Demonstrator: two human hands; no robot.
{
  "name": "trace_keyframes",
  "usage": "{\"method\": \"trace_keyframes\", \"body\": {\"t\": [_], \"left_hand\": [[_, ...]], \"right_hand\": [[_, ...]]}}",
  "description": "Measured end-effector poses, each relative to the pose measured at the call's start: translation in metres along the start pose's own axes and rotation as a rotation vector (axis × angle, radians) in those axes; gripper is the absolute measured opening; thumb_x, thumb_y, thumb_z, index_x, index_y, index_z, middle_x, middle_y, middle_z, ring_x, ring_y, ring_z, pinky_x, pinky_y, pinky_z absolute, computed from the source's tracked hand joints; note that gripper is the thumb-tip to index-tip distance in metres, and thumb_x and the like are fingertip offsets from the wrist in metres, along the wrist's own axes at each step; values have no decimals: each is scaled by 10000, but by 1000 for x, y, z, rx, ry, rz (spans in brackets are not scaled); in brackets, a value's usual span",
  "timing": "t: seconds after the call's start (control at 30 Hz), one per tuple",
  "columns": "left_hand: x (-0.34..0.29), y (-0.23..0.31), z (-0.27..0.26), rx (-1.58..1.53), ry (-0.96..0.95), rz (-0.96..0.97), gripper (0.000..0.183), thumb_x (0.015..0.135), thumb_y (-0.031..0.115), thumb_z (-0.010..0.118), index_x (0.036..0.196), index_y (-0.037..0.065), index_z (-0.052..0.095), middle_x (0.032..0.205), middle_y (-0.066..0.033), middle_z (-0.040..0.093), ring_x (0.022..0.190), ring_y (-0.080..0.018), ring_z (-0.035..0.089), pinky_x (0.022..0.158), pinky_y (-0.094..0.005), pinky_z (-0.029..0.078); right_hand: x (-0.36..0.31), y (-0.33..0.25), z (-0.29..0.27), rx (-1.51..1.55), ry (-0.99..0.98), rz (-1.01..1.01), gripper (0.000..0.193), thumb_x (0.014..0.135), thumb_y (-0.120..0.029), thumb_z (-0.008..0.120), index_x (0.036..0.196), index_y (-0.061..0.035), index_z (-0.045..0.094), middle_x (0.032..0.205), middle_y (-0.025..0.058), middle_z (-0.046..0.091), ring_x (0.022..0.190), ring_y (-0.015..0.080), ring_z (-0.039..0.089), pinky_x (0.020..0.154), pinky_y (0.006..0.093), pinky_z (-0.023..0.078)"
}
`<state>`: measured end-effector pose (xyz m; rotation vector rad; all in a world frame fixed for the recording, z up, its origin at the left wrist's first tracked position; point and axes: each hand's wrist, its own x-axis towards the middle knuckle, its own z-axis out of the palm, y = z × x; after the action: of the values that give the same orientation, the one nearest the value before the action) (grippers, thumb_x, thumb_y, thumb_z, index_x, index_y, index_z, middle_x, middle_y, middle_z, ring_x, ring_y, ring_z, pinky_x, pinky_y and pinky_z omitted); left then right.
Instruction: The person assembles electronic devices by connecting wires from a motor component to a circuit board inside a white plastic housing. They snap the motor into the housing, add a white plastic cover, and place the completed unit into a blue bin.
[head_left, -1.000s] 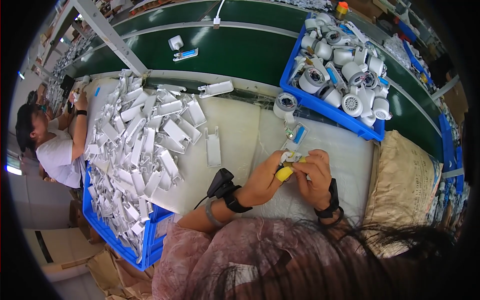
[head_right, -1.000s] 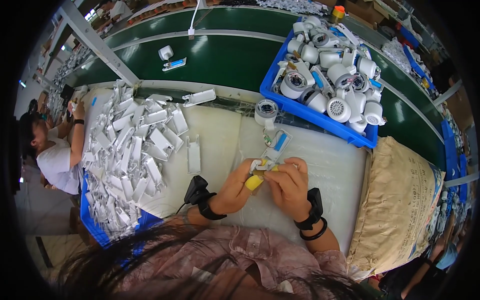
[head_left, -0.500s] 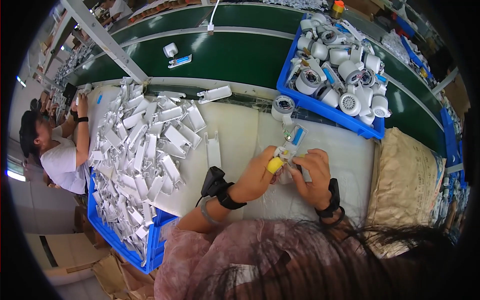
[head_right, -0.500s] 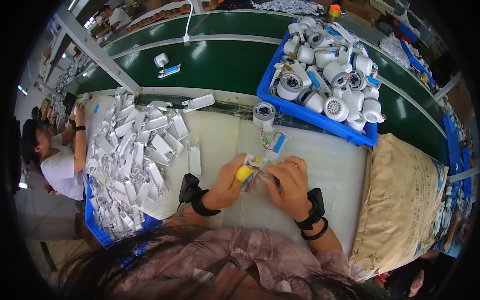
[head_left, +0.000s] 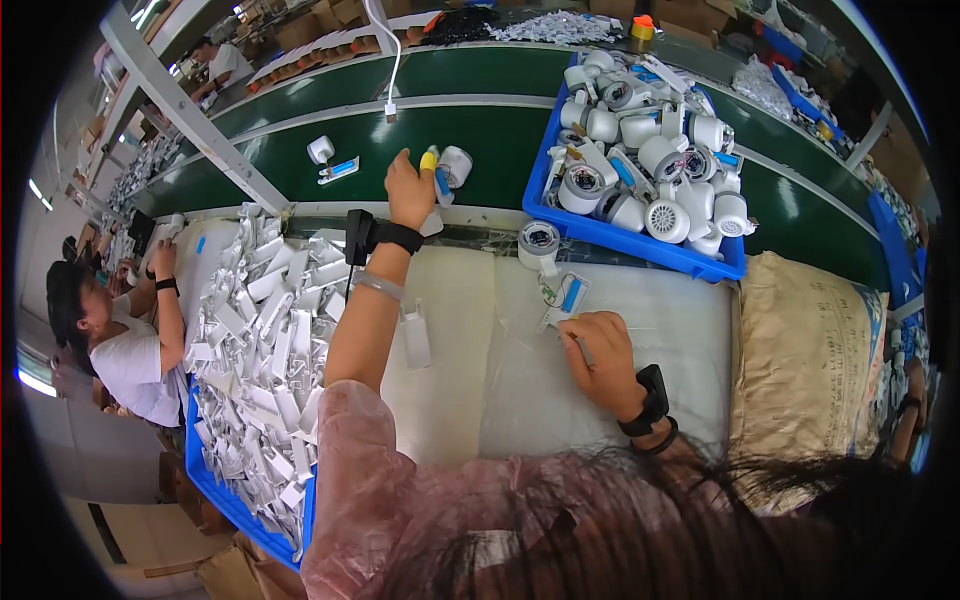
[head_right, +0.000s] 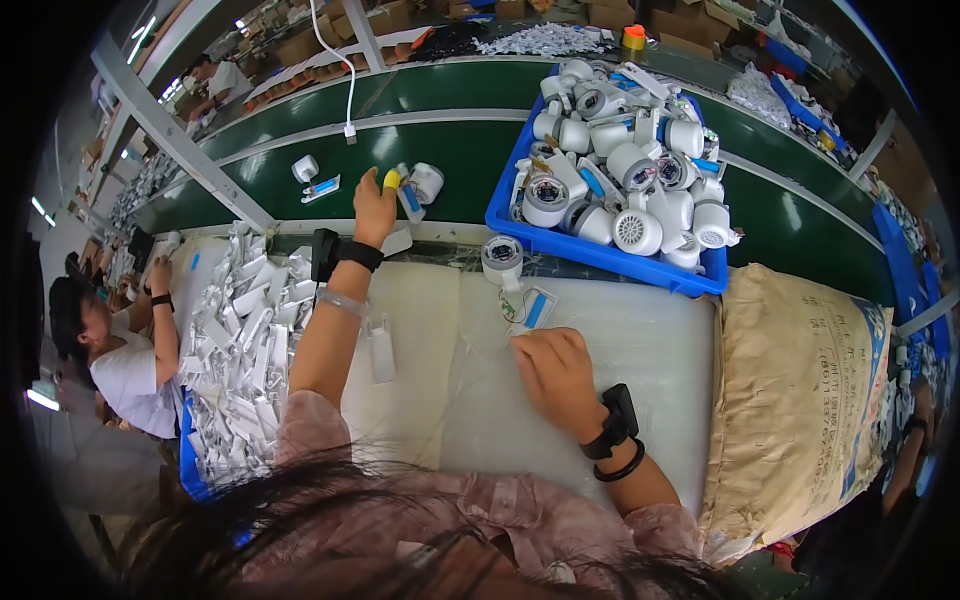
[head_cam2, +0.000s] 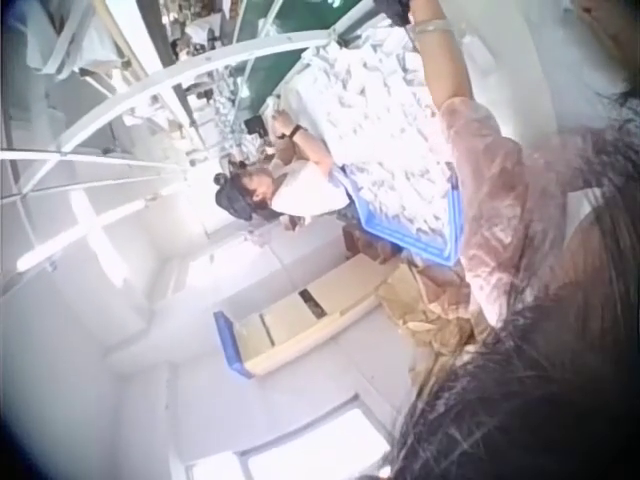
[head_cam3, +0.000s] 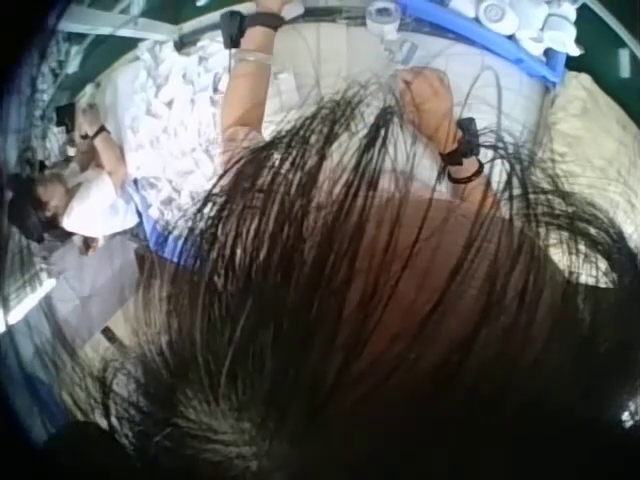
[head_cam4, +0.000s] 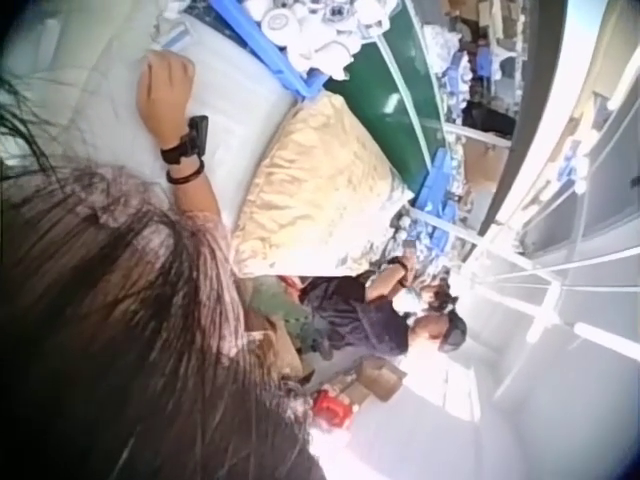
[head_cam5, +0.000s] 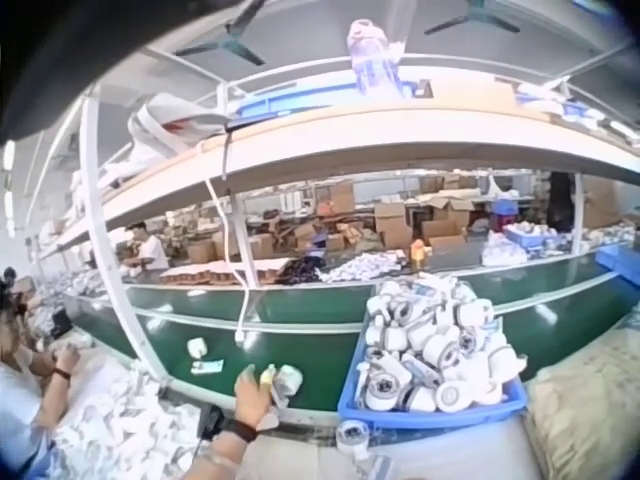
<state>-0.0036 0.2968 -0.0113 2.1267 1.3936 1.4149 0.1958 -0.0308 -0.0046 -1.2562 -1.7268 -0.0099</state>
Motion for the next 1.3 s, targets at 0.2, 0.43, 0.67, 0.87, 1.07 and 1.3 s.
{"method": "trace_keyframes", "body": {"t": [0.2, 0.43, 0.67, 0.87, 1.07, 1.3], "left_hand": [[-93, 118, -21, 23, -679, -114, 312, 820, 136, 590, 1101, 3, 559, 1043, -191, 615, 965, -365, 575, 822, -443, 461], [-169, 148, -9, -33, -865, 29, 378, 794, 206, 612, 1126, 28, 578, 1015, -157, 607, 937, -341, 561, 810, -397, 459], [-189, 131, -21, -542, -858, -75, 235, 817, 17, 579, 1050, 8, 554, 1009, -90, 582, 907, -191, 574, 808, -297, 457], [-161, 127, -58, -923, -1538, -281, 103, 912, 47, 512, 997, 3, 550, 954, -43, 625, 910, -125, 595, 822, -266, 469], [-162, 108, -53, -1254, -1595, -673, 439, 989, 418, 426, 1052, 4, 559, 942, -135, 639, 760, -245, 661, 730, -421, 540], [-174, 132, -64, -1049, -1156, -622, 567, 939, 448, 543, 1327, 52, 423, 1074, -95, 574, 882, -160, 591, 739, -312, 505]], "right_hand": [[-4, 14, -7, -194, -46, 210, 479, 777, -50, 679, 1229, -23, 523, 1187, 207, 553, 1058, 375, 544, 924, 432, 419], [-12, 18, 5, 60, -307, 369, 688, 785, -58, 673, 1378, 8, 329, 1285, 248, 485, 1162, 403, 504, 996, 435, 401], [1, 7, -17, 274, -454, 813, 574, 787, -7, 634, 1324, -101, 456, 1134, 152, 587, 1081, 330, 591, 844, 362, 486], [14, 3, -21, -145, -305, -159, 442, 752, -14, 679, 1178, -93, 589, 1139, 134, 585, 1119, 293, 534, 895, 373, 432], [3, -3, -13, 217, -330, 85, 324, 767, -33, 692, 1081, -66, 620, 1121, 139, 588, 1090, 299, 526, 957, 383, 398], [1, 9, -18, 83, -77, 114, 164, 774, -48, 700, 914, -47, 613, 900, 110, 640, 886, 260, 605, 921, 389, 436]]}}
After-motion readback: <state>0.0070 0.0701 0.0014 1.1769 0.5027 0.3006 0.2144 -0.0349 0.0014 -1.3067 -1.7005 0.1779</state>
